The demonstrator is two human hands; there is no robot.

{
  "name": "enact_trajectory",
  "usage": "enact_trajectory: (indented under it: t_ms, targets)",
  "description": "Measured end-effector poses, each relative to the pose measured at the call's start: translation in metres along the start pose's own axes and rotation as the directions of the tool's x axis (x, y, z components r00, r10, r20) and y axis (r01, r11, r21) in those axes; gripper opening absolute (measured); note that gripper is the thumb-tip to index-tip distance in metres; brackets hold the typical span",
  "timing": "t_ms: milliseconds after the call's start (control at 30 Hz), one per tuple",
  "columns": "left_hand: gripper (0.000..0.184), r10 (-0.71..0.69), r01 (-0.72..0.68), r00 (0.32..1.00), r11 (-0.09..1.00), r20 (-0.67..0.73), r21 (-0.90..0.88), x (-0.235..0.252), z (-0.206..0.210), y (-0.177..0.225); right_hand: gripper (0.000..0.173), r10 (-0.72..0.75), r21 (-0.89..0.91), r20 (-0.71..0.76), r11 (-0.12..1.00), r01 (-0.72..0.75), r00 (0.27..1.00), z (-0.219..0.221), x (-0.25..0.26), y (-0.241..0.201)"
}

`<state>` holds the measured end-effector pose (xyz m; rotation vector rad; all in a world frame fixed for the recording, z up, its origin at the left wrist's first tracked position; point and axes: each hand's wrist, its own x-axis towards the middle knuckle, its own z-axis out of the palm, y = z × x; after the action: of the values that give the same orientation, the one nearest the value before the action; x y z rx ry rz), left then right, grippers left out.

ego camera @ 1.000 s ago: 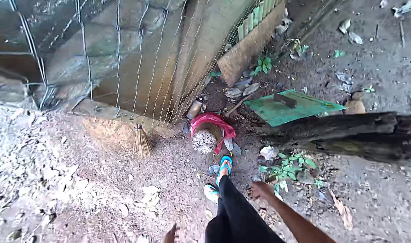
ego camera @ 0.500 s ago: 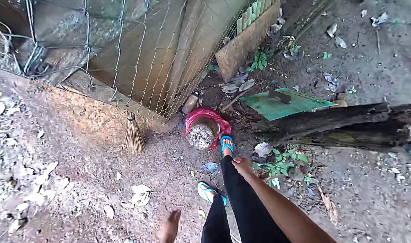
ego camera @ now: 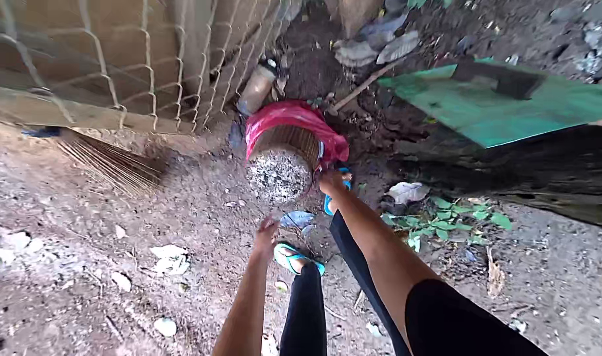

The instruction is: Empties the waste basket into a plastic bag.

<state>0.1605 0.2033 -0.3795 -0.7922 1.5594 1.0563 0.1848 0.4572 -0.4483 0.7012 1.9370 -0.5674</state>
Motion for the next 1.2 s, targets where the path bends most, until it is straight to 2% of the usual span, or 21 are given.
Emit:
enact_trajectory:
  t_ms: [133, 200, 300, 400, 567, 667, 800, 933, 1000, 1067, 1100, 1133, 1167, 1200]
  targets:
    - [0.05, 0.033, -0.024, 0.998, 0.988, 0.055, -0.15, 0.005, 0.006, 0.028, 0.044, 0.021, 0.068, -0.061, 0.998, -0.016, 0.998, 0.043, 0.013, 0.002]
    - [0.048, 0.025, -0.009, 0.997, 0.974, 0.07, -0.224, 0.002, 0.011, 0.038, 0.047, 0.025, 0.027, -0.03, 0.999, -0.024, 0.999, 0.056, 0.01, 0.002]
    - [0.051, 0.009, 0.014, 0.998, 0.944, 0.067, -0.33, -0.009, 0.014, 0.049, 0.049, 0.104, 0.064, 0.056, 0.992, -0.108, 0.993, 0.054, 0.004, -0.011]
    - [0.056, 0.039, -0.001, 0.995, 0.925, 0.092, -0.381, -0.019, 0.019, 0.063, 0.046, 0.163, 0.077, 0.108, 0.982, -0.171, 0.981, 0.049, 0.015, -0.02]
    - [0.058, 0.042, 0.005, 0.994, 0.91, 0.103, -0.414, -0.025, 0.023, 0.071, 0.049, 0.23, 0.178, 0.088, 0.954, -0.243, 0.969, 0.082, 0.034, -0.026]
    - [0.06, 0.035, 0.019, 0.993, 0.9, 0.117, -0.435, -0.025, 0.023, 0.071, 0.051, 0.229, 0.129, 0.12, 0.961, -0.244, 0.966, 0.088, 0.016, -0.034]
    - [0.06, 0.02, 0.039, 0.992, 0.889, 0.123, -0.456, -0.026, 0.024, 0.072, 0.054, 0.152, -0.014, 0.194, 0.988, -0.153, 0.969, 0.088, -0.03, -0.046]
    - [0.057, 0.003, 0.042, 0.995, 0.901, 0.104, -0.431, -0.028, 0.026, 0.081, 0.057, 0.225, 0.052, 0.292, 0.967, -0.25, 0.93, 0.058, -0.067, -0.052]
    - [0.058, -0.016, 0.058, 0.995, 0.903, 0.102, -0.426, -0.028, 0.027, 0.083, 0.046, 0.22, 0.235, 0.225, 0.933, -0.272, 0.949, 0.042, -0.069, -0.036]
    - [0.057, -0.022, 0.06, 0.995, 0.916, 0.099, -0.397, -0.027, 0.027, 0.082, 0.041, 0.238, 0.536, 0.021, 0.817, -0.212, 0.971, 0.021, -0.074, -0.022]
    - [0.057, -0.014, 0.047, 0.996, 0.93, 0.093, -0.364, -0.026, 0.026, 0.081, 0.04, 0.297, 0.728, -0.09, 0.671, -0.141, 0.951, 0.009, -0.079, -0.021]
    - [0.057, 0.001, 0.024, 0.997, 0.946, 0.079, -0.323, -0.024, 0.024, 0.08, 0.041, 0.36, 0.89, -0.137, 0.453, -0.045, 0.923, -0.007, -0.084, -0.025]
    - [0.056, 0.022, -0.005, 0.998, 0.956, 0.056, -0.292, -0.022, 0.023, 0.079, 0.043, 0.393, 0.973, -0.134, 0.227, 0.045, 0.91, -0.026, -0.09, -0.031]
    - [0.055, 0.043, -0.034, 0.999, 0.958, 0.025, -0.284, -0.019, 0.021, 0.078, 0.048, 0.377, 0.994, -0.111, 0.049, 0.1, 0.919, -0.043, -0.095, -0.035]
